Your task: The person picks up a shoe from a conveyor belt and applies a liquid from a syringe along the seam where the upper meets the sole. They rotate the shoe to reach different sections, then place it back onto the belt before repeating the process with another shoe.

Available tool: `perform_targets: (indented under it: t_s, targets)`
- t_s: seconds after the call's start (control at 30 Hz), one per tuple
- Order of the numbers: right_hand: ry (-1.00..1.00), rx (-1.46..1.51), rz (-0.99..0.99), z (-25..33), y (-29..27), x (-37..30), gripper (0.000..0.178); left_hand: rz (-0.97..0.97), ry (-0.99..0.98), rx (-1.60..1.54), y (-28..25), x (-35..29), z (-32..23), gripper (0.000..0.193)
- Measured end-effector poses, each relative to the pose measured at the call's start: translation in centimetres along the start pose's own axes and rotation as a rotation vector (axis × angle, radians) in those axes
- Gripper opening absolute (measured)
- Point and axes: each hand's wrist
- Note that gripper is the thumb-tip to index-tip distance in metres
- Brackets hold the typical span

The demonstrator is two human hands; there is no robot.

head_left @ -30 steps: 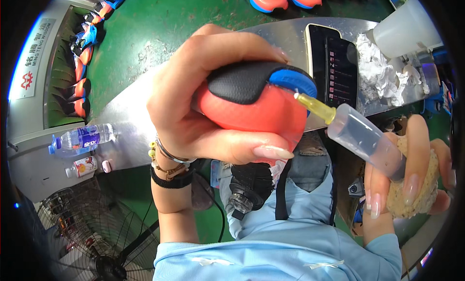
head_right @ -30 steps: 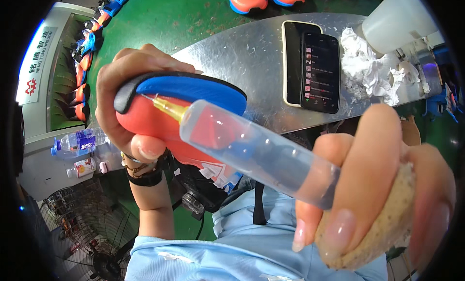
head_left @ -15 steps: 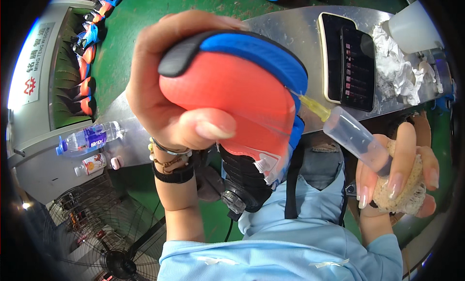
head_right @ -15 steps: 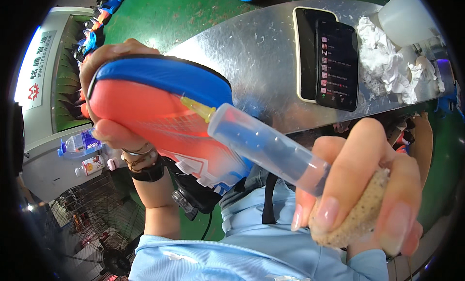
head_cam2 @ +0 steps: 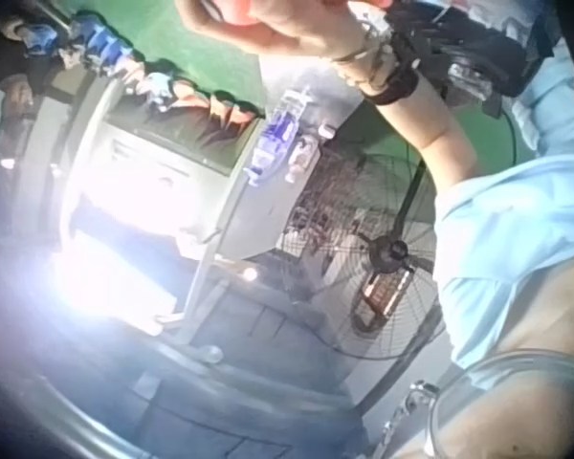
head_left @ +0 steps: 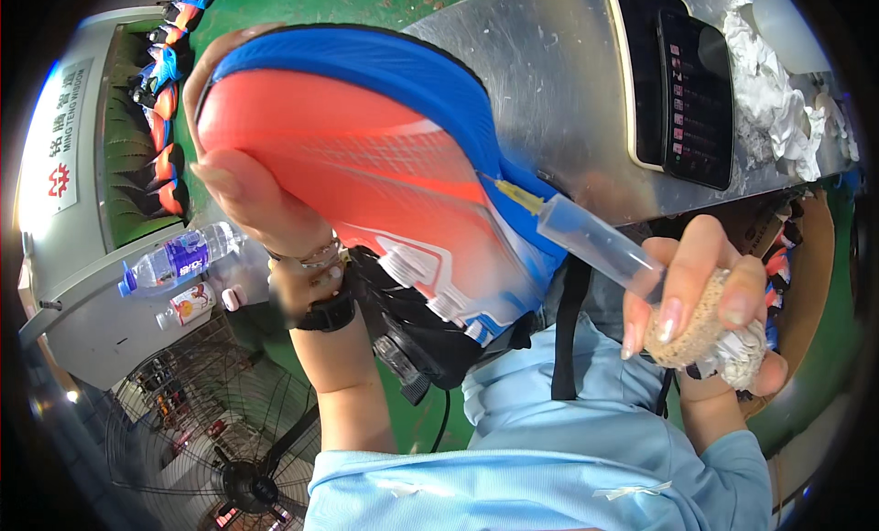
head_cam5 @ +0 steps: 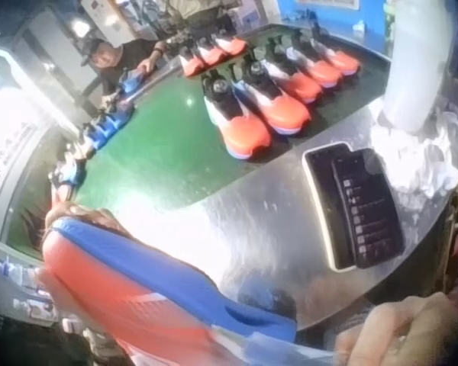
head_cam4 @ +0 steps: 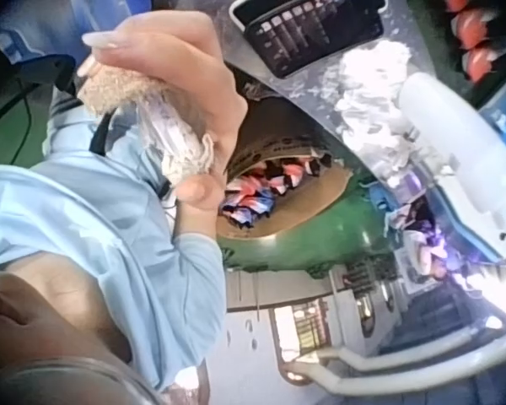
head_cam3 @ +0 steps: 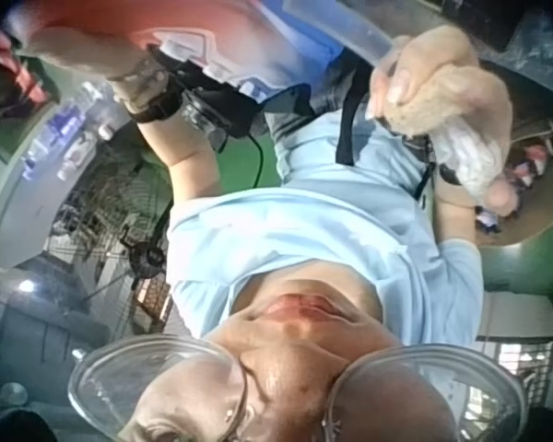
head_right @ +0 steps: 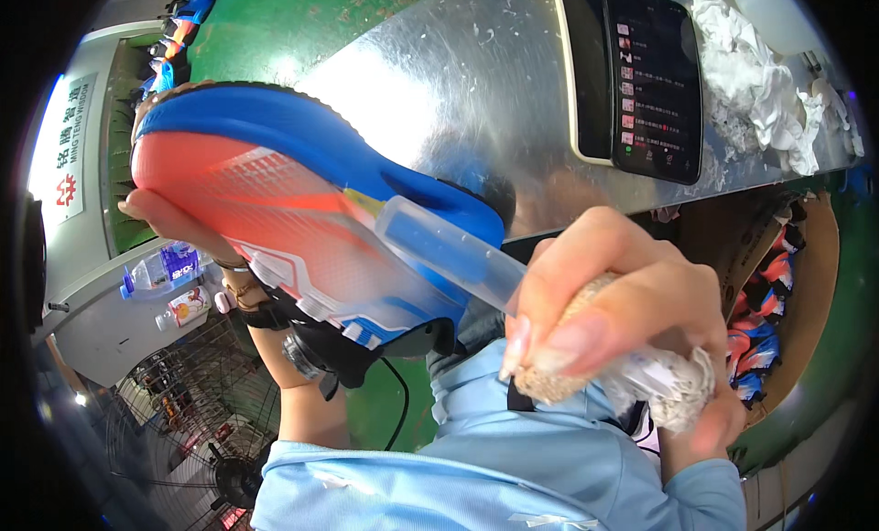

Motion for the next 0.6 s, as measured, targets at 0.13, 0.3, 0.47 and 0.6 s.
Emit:
perform_targets:
  t_s: [0.13, 0.3, 0.47, 0.6]
  targets:
    - [0.058, 0.012, -0.01, -0.5, -0.3, -0.5, 0.047, -0.055, -0.304, -0.321, -3.7, 0.3, 1.9, 0.067]
    - [-0.056, 0.066, -0.079, -1.7, -0.6, -1.9, 0.071, -0.178, 0.154, 0.253, -9.2, 2.3, 7.1, 0.057]
    - [0.141, -0.088, -0.123, -0.4, -0.7, -2.4, 0.055, -0.147, 0.132, 0.346, -10.6, 2.9, 8.9, 0.055]
    - [0.131, -0.123, -0.128, -0.4, -1.2, -2.8, 0.056, -0.115, 0.129, 0.434, -10.3, 2.1, 8.8, 0.054]
Point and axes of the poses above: each hand's wrist, its own x-axis towards the middle knuckle, its own y-axis out of the palm, z = x × y, and after that the axes turned 10 degrees about -z, right-handed
